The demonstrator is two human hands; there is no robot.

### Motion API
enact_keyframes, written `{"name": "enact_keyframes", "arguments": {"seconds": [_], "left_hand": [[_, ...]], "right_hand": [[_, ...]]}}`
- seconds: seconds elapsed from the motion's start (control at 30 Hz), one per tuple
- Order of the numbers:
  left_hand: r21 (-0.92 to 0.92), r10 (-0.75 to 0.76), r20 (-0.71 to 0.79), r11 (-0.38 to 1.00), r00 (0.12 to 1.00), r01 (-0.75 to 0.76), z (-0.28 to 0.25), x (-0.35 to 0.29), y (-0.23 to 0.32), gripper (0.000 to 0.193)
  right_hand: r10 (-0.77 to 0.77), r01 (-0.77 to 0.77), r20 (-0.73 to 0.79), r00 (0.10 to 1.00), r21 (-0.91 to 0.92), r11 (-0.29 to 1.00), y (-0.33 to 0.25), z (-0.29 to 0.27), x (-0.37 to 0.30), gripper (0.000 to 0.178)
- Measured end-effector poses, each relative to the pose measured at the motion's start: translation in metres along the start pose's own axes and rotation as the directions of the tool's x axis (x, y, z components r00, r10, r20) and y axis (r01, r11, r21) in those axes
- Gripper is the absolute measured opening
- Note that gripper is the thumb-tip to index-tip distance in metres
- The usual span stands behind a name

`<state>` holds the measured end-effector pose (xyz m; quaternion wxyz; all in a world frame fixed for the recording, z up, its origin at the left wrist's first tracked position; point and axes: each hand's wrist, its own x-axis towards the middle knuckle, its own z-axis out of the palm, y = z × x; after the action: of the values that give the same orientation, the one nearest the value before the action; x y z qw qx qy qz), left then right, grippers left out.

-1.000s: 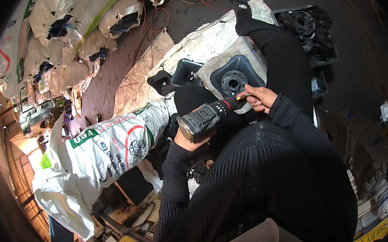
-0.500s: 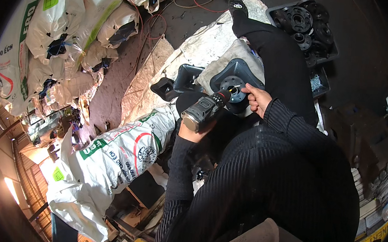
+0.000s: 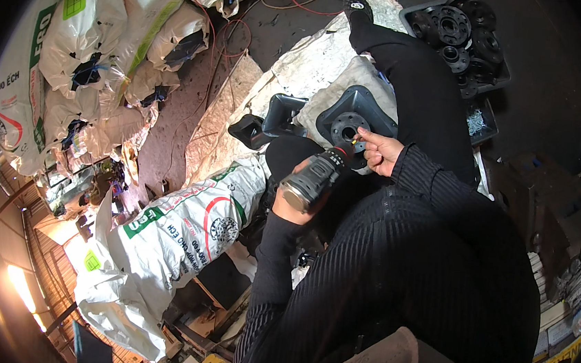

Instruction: The person sits on the floor and uses a cordless impact driver to fasten screws into black mechanical parts. They repeatedly pick up parts, align them, drive screws, and place the finished units aside. The person briefly removes and adjusts eyeglasses during the task.

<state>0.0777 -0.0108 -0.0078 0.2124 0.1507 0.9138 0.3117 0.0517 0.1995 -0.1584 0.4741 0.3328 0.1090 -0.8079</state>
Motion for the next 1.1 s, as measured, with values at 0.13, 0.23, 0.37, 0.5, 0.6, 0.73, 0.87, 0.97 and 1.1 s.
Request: {"name": "enact_keyframes", "arguments": {"seconds": [0.13,0.23,0.37,0.5,0.6,0.73,0.87,0.97,1.1], "left_hand": [[0.029,-0.107,0.041,0.994,0.993,0.106,-0.001,-0.005,0.015,0.058],[0.096,-0.038,0.023,0.995,0.999,0.036,-0.004,0.000,0.009,0.062],[-0.019,-0.133,-0.011,0.991,0.991,0.132,-0.002,0.015,-0.017,0.062],[0.036,-0.122,-0.027,0.992,0.992,0.123,0.002,0.023,-0.028,0.061],[0.034,-0.214,0.008,0.976,0.977,0.214,-0.002,0.031,-0.025,0.059],[0.069,-0.214,0.088,0.976,0.973,0.208,-0.015,0.051,-0.018,0.051],[0.274,-0.298,0.170,0.930,0.939,0.246,-0.021,0.068,-0.005,0.050],[0.290,-0.423,0.228,0.889,0.877,0.353,-0.021,0.074,0.002,0.058],[0.275,-0.310,0.212,0.929,0.927,0.247,-0.020,0.079,-0.002,0.062]], "right_hand": [[0.000,0.000,-0.019,1.000,-0.023,1.000,0.004,-0.004,0.000,0.027],[-0.207,0.174,-0.205,0.957,-0.169,0.970,0.011,-0.010,0.001,0.032],[-0.442,0.277,-0.428,0.788,-0.395,0.876,0.018,-0.016,0.016,0.039],[-0.495,0.282,-0.396,0.774,-0.485,0.828,0.015,-0.021,0.033,0.031],[-0.521,0.242,-0.343,0.782,-0.602,0.761,0.013,-0.025,0.040,0.042],[-0.519,0.226,-0.333,0.787,-0.627,0.746,0.012,-0.024,0.040,0.045],[-0.528,0.316,-0.314,0.789,-0.531,0.787,0.011,-0.015,0.035,0.037],[-0.511,0.319,-0.330,0.793,-0.489,0.812,0.009,-0.011,0.032,0.034],[-0.509,0.321,-0.324,0.798,-0.486,0.813,0.007,-0.011,0.033,0.035]]}}
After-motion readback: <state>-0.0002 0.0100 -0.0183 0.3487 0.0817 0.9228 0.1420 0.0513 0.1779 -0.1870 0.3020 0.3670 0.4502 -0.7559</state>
